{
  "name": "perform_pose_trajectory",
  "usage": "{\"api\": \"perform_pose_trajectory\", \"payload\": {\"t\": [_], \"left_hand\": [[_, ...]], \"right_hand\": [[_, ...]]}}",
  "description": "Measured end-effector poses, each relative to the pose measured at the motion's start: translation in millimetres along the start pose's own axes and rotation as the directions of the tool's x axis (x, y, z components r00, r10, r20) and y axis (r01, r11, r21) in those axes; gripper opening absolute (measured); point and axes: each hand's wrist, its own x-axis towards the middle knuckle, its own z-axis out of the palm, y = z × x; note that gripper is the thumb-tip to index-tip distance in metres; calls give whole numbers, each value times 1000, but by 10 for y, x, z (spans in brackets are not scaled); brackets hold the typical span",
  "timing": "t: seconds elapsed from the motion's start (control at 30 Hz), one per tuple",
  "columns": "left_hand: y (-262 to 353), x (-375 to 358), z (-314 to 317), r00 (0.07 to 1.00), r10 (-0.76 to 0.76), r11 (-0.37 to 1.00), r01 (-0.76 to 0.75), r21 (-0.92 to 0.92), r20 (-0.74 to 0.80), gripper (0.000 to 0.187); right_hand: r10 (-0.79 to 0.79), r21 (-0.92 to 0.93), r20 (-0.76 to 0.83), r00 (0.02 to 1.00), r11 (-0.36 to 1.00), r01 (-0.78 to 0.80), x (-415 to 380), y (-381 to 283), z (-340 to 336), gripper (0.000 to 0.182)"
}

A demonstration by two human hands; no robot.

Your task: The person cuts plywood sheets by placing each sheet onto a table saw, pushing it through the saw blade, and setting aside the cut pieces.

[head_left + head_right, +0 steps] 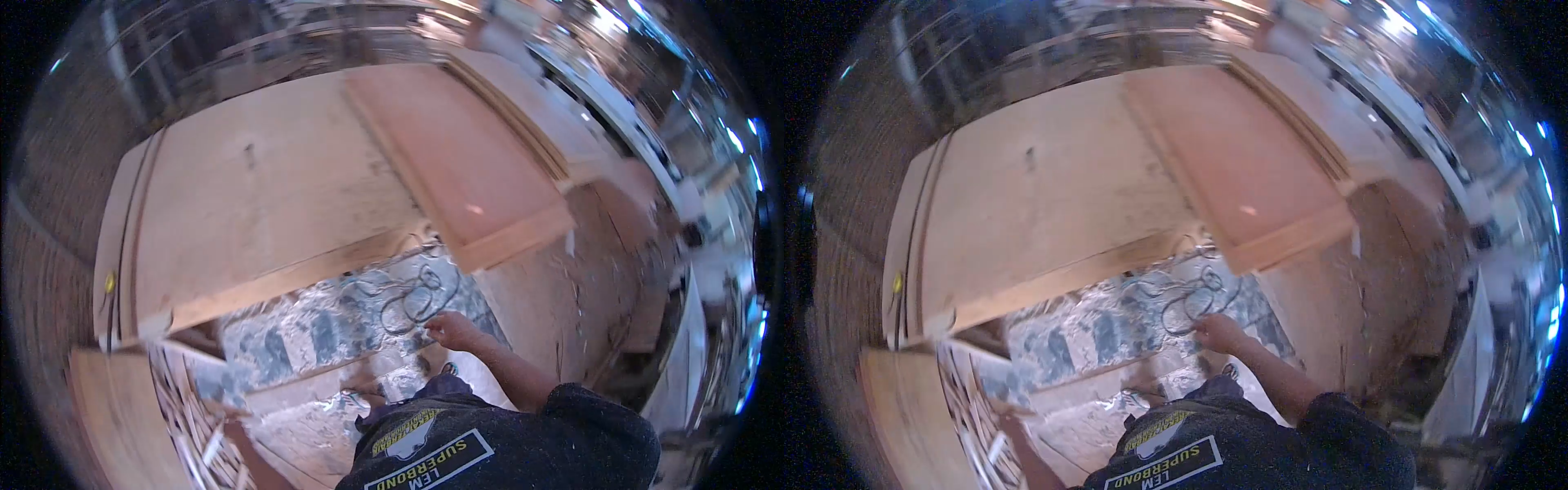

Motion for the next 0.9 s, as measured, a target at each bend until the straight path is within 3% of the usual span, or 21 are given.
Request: {"api": "perform_pose_trajectory", "payload": {"t": [0.03,0.07,0.1,0.13,0.17,0.2,0.23,0.27,0.3,0.33,0.37,0.4,0.43,0.47,0.53,0.63,0.7,0.77,0.83,0.9], "left_hand": [[720,27,-105,1000,-12,993,14,116,-19,19],[1227,100,-184,986,155,882,-107,-459,69,12],[1960,197,-313,968,236,641,-219,-736,-82,11],[2557,189,-751,978,82,236,166,-957,190,12],[3095,235,-1199,951,250,143,149,-978,182,14],[3477,488,-2124,802,478,237,276,-931,359,19],[3802,648,-3058,771,572,143,243,-959,281,23],[4237,671,-3419,667,700,149,213,-966,255,30],[4475,800,-4085,611,784,88,72,-993,114,34],[4831,824,-4429,554,830,35,79,-996,73,38],[5164,910,-4731,520,854,23,2,-1000,21,38],[5436,965,-5024,475,880,17,-65,-998,-16,37],[5703,991,-5369,495,868,6,-87,-996,-38,35],[5873,1031,-5651,503,862,1,-117,-993,-59,34],[6179,1090,-6354,625,761,-205,-23,-979,-174,29],[6675,1281,-7157,559,810,-228,24,-973,-176,27],[6921,1411,-7573,608,761,-332,67,-941,-225,27],[7224,1673,-7921,650,715,-394,70,-916,-257,25],[7561,1993,-8215,679,680,-426,56,-903,-279,21],[8189,2555,-8504,721,642,-498,132,-857,-262,18]], "right_hand": [[41,-37,15,999,999,-40,-220,333,96,28],[157,-54,77,985,987,-153,-460,618,168,31],[267,-75,140,953,963,-259,-714,957,263,34],[302,-132,160,940,950,-283,-995,1461,486,35],[337,-187,181,924,934,-304,-1370,1966,731,36],[437,-188,184,881,895,-405,-1741,2344,895,34],[523,-187,191,831,850,-492,-2109,2700,1020,33],[585,-79,171,793,810,-581,-2480,2815,945,32],[634,24,158,757,764,-645,-2883,2998,925,32],[588,36,59,807,806,-590,-3095,3363,1131,31],[629,-115,-37,776,769,-629,-3507,3681,1260,32],[613,319,-23,789,753,-576,-3943,4281,1708,32],[766,375,189,614,522,-766,-4239,4382,1561,29],[766,282,151,624,572,-770,-4458,4319,1534,28],[747,72,33,664,660,-747,-4946,4730,1521,25],[902,621,-5,431,340,-706,-5365,4944,1190,22],[931,785,-2,366,228,-576,-5439,4964,1038,22],[960,907,40,278,81,-412,-5433,5036,964,21],[967,940,184,174,-121,-320,-5333,5084,1075,21],[951,922,265,157,-202,-331,-5171,5231,1305,21]]}}
